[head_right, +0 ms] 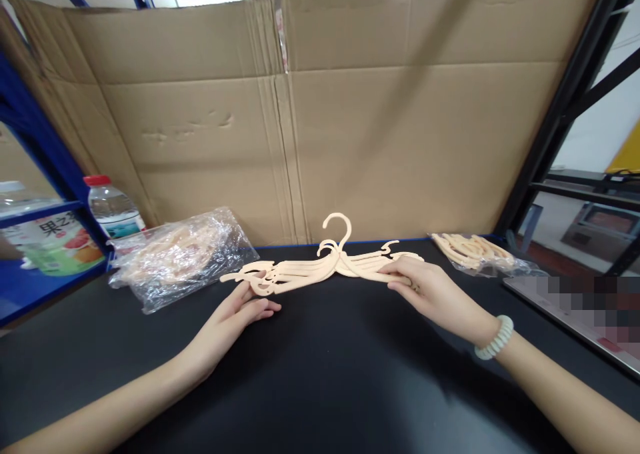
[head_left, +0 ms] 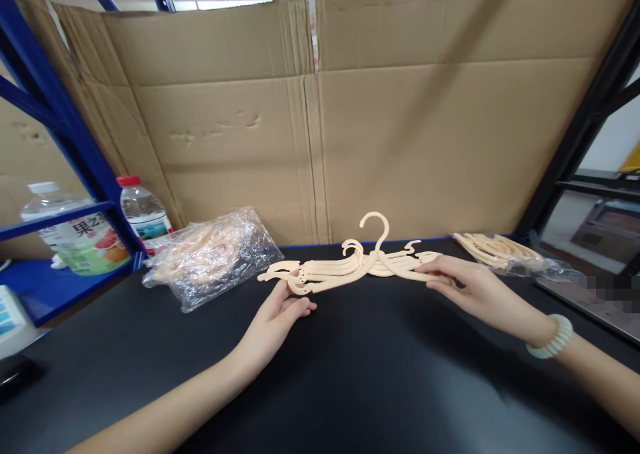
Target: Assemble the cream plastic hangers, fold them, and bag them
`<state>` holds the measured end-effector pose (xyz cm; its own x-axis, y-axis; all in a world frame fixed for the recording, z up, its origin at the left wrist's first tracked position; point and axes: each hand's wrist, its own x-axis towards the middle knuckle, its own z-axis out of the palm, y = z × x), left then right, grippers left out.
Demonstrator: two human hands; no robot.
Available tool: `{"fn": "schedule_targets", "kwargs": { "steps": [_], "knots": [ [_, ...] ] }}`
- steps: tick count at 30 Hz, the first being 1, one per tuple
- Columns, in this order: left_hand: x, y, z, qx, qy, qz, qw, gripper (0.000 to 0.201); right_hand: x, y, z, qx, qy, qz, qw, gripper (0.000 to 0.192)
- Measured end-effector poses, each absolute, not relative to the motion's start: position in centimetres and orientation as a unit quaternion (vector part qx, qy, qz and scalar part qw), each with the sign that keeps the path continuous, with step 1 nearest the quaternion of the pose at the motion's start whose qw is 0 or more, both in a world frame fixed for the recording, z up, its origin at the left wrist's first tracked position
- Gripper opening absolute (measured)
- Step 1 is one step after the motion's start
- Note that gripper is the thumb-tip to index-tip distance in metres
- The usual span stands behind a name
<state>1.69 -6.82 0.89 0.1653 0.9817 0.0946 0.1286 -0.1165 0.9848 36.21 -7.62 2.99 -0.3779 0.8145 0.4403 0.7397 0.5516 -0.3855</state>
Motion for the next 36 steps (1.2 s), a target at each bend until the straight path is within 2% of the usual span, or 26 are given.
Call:
{"fn": "schedule_targets", "kwargs": {
  "steps": [11,23,30,36],
  "knots": [
    [1.5,-7.3,0.0,0.728,0.426,0.380,0.379,0.068,34.7,-8.1,2.1,-0.426,-0.862,0.084,0.262,0.023],
    [1.7,-7.0,0.4,0.730,0.430,0.365,0.386,0.044,35.1,-8.0,1.7,-0.392,-0.885,0.027,0.249,0.031],
    [1.8,-7.3,1.0,0.726,0.434,0.373,0.381,0.041,35.2,-8.2,2.6,-0.420,-0.866,-0.131,0.237,0.025],
    [2.0,-7.4,1.4,0.721,0.442,0.385,0.370,0.041,35.2,-8.8,2.1,-0.503,-0.799,-0.261,0.202,0.031]
  ]
}}
